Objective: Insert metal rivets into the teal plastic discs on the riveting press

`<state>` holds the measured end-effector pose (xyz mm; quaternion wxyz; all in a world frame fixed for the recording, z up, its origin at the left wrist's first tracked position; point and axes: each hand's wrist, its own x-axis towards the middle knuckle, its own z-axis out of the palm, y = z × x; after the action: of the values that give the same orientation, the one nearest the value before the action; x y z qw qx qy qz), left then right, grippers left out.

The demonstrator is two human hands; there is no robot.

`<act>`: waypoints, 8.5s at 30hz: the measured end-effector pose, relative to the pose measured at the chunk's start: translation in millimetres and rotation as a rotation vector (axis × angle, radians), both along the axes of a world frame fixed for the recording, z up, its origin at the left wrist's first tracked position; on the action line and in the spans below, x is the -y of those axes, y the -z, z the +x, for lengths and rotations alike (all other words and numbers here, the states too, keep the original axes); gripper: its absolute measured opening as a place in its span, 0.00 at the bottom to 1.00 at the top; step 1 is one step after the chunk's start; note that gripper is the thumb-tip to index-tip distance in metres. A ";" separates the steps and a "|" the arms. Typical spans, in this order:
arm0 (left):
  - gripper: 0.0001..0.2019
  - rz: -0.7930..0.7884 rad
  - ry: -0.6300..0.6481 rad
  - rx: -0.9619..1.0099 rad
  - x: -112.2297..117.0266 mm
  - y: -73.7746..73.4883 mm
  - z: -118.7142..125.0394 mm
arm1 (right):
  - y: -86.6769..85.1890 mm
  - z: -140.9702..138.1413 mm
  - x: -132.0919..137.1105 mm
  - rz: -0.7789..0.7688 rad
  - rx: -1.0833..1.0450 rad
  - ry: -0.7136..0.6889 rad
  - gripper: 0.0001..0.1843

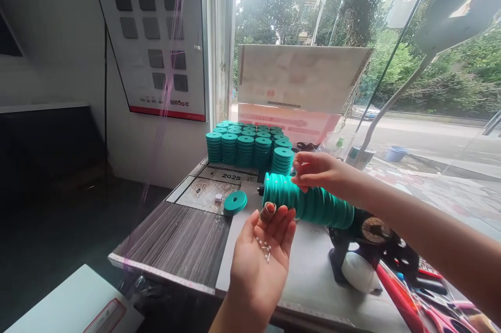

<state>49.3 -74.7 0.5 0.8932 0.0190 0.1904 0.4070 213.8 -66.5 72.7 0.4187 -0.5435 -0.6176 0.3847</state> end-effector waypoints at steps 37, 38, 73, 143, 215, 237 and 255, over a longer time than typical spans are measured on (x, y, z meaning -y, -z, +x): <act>0.10 -0.001 -0.019 0.009 0.0 3.2 2.3 | 2.1 -9.5 -9.4 0.098 0.518 0.090 0.08; 0.10 0.001 -0.021 0.015 0.1 3.7 1.8 | 1.8 -10.1 -8.6 0.112 0.577 0.104 0.09; 0.12 -0.042 -0.047 -0.037 5.2 -1.8 13.6 | -3.2 6.3 14.9 0.057 0.876 0.073 0.13; 0.12 -0.044 -0.018 0.028 5.5 2.2 12.9 | 8.6 -3.7 5.7 0.139 0.605 0.153 0.13; 0.12 -0.031 0.061 0.030 14.4 -0.7 23.6 | 7.6 12.1 28.4 0.150 0.552 0.290 0.13; 0.13 -0.056 0.085 0.068 20.2 -5.2 27.0 | 36.8 -32.1 74.0 0.569 0.832 0.096 0.10; 0.11 -0.017 0.095 0.018 15.5 -2.2 27.8 | -2.6 19.7 41.1 0.038 0.373 0.338 0.14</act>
<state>77.1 -90.2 2.7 0.9133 0.0165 0.1847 0.3627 233.5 -107.6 75.3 0.3662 -0.6924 -0.5917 0.1907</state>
